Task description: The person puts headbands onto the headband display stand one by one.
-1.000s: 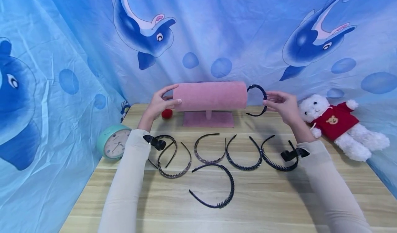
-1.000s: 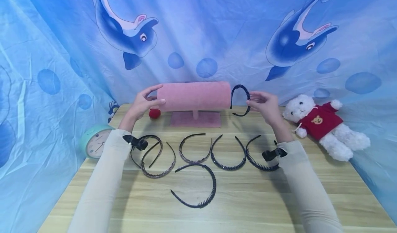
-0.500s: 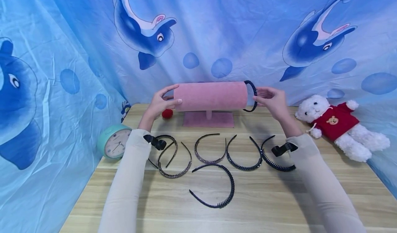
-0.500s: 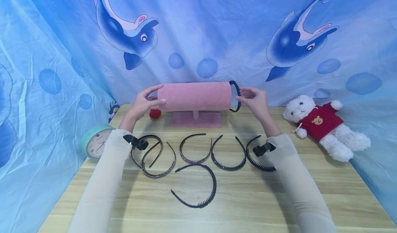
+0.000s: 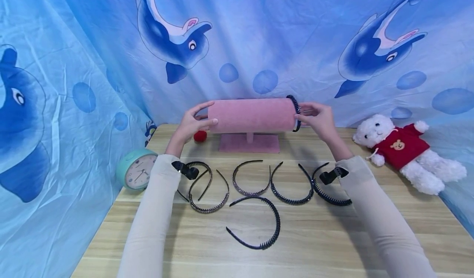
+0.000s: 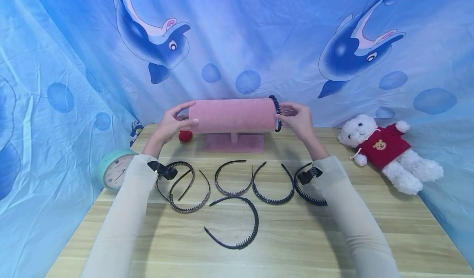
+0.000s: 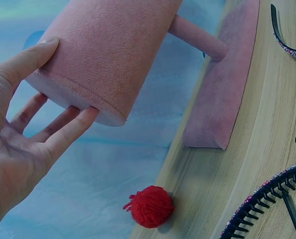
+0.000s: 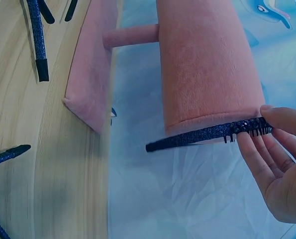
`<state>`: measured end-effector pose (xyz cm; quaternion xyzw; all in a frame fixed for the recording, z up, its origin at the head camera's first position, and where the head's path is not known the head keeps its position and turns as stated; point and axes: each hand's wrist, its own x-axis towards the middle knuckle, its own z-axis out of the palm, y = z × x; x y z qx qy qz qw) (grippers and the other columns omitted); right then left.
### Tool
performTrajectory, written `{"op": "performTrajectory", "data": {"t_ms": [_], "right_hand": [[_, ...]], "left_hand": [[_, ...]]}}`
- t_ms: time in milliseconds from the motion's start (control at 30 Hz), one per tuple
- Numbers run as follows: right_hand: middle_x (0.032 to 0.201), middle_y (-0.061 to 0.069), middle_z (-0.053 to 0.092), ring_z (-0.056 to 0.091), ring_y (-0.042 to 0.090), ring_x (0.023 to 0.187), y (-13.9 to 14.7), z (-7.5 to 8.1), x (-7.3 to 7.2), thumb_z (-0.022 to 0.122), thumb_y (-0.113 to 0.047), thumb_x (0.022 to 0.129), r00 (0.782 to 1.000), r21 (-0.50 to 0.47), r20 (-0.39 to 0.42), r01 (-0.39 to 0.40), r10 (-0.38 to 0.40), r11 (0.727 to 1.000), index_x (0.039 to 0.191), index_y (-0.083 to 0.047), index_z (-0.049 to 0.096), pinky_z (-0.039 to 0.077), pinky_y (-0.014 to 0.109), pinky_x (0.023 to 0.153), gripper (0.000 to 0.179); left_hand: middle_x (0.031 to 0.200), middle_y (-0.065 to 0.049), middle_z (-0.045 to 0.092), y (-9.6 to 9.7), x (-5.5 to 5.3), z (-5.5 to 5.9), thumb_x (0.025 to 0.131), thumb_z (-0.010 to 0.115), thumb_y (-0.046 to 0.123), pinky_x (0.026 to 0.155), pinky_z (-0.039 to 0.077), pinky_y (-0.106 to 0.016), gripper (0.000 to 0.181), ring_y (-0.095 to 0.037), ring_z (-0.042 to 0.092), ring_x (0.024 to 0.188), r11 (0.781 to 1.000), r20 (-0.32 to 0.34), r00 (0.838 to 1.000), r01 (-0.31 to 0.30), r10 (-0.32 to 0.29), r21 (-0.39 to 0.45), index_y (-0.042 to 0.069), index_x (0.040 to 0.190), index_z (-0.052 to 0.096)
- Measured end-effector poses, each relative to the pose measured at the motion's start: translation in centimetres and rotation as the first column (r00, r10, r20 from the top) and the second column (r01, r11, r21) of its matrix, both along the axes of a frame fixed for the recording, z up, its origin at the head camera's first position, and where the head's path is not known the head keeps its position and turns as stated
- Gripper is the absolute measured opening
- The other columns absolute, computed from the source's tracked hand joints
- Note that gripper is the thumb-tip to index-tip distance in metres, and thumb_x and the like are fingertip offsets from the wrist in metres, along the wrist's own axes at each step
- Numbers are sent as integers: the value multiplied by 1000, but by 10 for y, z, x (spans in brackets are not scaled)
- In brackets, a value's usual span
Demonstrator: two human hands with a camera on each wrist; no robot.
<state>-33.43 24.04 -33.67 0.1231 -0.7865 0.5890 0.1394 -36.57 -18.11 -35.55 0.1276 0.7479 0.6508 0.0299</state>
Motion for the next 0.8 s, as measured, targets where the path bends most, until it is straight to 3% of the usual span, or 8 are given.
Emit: {"op": "performTrajectory", "data": {"t_ms": [233, 533, 800], "right_hand": [[93, 1, 73, 69, 2, 81, -4, 1, 0, 81, -3, 85, 1000, 23, -10, 19, -18, 1000, 124, 6, 68, 65, 34, 68, 42], [101, 17, 69, 67, 3, 84, -5, 2, 2, 79, -2, 86, 999, 44, -27, -20, 22, 999, 126, 8, 66, 65, 28, 67, 43], [110, 31, 69, 67, 0, 85, -5, -1, 2, 78, 2, 86, 998, 80, -62, -12, 17, 997, 125, 9, 66, 63, 22, 70, 42]], "left_hand": [[160, -12, 42, 0, -1, -1, 88, 80, 9, 81, 65, -33, 70, -35, 53, 138, 1000, 7, 1000, 5, -5, 5, 27, 150, 52], [156, -13, 46, 0, -1, -2, 88, 81, 10, 77, 65, -29, 67, -36, 56, 135, 1000, -8, 1000, -4, 4, 12, 26, 147, 55], [160, -13, 41, 1, 2, 2, 88, 79, 8, 77, 65, -29, 69, -37, 53, 138, 1000, 10, 1000, 5, -5, 19, 24, 150, 52]]}}
